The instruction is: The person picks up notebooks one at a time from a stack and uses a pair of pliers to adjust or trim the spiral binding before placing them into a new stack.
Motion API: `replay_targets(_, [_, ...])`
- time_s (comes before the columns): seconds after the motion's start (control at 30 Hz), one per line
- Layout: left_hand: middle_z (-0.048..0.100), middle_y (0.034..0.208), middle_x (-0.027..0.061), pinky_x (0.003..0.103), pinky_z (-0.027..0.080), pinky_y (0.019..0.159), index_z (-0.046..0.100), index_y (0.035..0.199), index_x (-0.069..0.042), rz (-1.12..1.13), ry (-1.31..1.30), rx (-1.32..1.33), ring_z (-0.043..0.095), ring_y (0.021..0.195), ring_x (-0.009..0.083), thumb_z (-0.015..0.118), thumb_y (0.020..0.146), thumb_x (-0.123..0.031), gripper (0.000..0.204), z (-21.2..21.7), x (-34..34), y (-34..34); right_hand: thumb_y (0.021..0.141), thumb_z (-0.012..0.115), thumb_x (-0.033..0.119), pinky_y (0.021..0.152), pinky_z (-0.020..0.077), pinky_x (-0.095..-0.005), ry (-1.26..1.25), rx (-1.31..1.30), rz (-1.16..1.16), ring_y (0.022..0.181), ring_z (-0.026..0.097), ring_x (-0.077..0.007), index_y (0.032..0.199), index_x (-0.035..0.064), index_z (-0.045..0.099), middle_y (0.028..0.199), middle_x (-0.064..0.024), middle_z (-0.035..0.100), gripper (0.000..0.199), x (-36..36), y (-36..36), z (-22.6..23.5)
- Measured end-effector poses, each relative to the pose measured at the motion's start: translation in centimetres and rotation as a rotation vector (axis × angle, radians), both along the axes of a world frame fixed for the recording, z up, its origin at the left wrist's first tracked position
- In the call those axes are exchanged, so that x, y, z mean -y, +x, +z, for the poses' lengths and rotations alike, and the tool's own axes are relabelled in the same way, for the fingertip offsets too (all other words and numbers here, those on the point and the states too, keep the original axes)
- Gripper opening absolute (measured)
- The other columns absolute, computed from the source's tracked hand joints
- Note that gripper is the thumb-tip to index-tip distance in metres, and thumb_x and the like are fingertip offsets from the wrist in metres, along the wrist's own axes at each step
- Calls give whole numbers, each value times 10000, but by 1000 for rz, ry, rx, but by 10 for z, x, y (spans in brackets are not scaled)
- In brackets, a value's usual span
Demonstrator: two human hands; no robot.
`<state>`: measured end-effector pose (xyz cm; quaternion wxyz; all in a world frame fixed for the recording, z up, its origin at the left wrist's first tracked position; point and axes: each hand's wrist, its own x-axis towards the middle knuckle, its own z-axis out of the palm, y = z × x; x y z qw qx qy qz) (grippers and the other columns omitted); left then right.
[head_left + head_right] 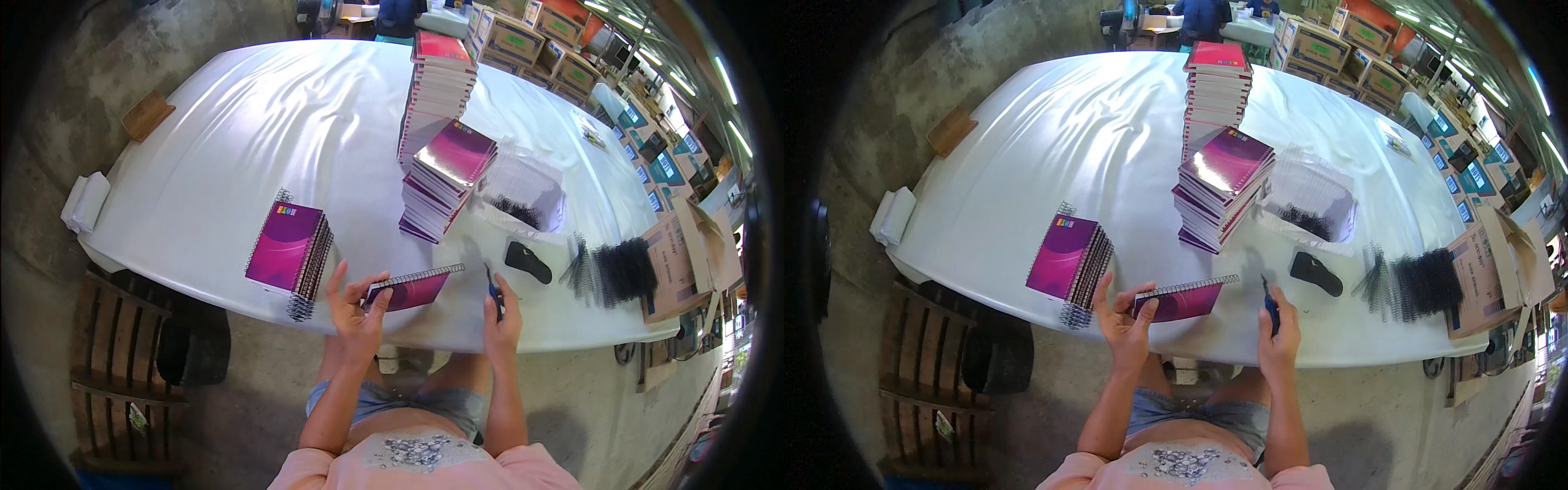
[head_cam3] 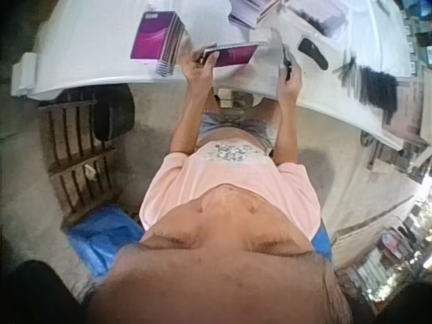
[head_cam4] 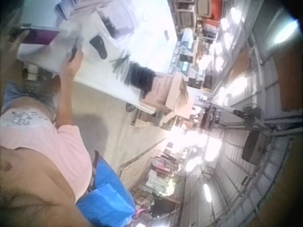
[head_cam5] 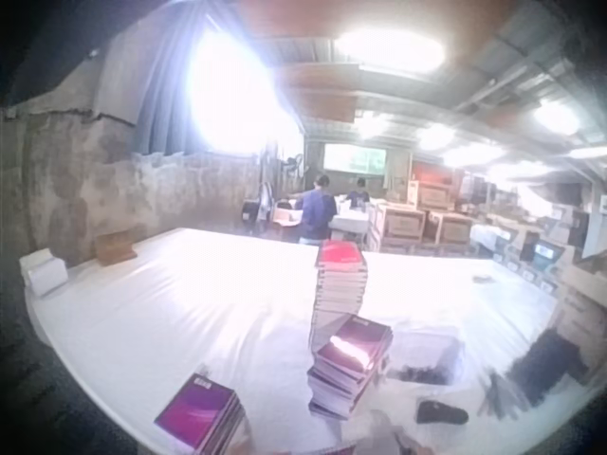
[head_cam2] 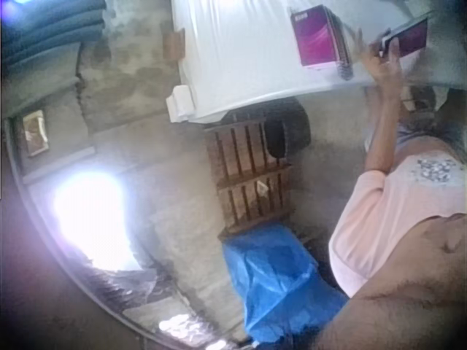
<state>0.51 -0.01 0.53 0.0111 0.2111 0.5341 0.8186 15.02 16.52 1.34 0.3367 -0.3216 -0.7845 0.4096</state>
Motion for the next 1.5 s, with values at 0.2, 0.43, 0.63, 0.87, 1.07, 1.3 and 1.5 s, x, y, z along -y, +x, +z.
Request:
replay_targets(0.2, [647,971,131,258,485,823,243,1390,-48,-1,90,125,604,894,141,690,801,54,747,4,-2,9,803,673,163,896,347,-396,431,94,350,1011,546,-256,1175,190,630,1102,-89,580,375,68,-8,79])
replay_targets(0.43, [660,953,132,276,491,796,292,1351,-13,255,-226,-297,605,852,152,717,766,56,727,10,5,8,810,673,212,899,301,-412,471,139,418,1057,514,-245,1195,246,619,1162,-59,549,390,81,-20,87])
replay_targets(0.63, [665,952,145,272,512,724,341,1299,6,281,-165,-467,615,834,178,705,755,89,659,9,6,6,814,669,226,903,295,-411,456,180,458,1078,507,-227,1198,248,616,1157,-48,552,388,80,-20,89])
replay_targets(0.87, [682,934,126,279,534,705,482,1132,-5,445,-215,-686,638,802,203,690,729,128,472,5,8,2,886,607,211,781,461,-382,-395,38,745,981,578,-256,1214,145,585,1165,-91,557,336,73,-18,82])
replay_targets(1.07, [659,948,112,283,508,717,507,1068,-17,443,-167,-536,632,861,203,692,748,110,391,9,10,5,893,583,206,860,442,-412,-559,-33,750,1041,553,-278,1254,140,530,1173,-129,549,370,67,-20,48])
replay_targets(1.3, [595,1078,146,272,410,873,416,1191,-33,278,208,-60,568,956,155,627,857,22,399,45,28,13,864,603,253,979,346,-472,624,690,-30,1133,492,-312,1238,224,542,1177,-142,520,381,18,-3,-2])
replay_targets(1.5, [549,1102,97,260,435,876,460,1166,-33,436,395,-61,529,986,130,558,885,28,304,78,58,-2,864,664,143,829,480,-318,-174,-440,686,965,586,-182,1334,18,427,1214,-142,545,542,87,-103,87])
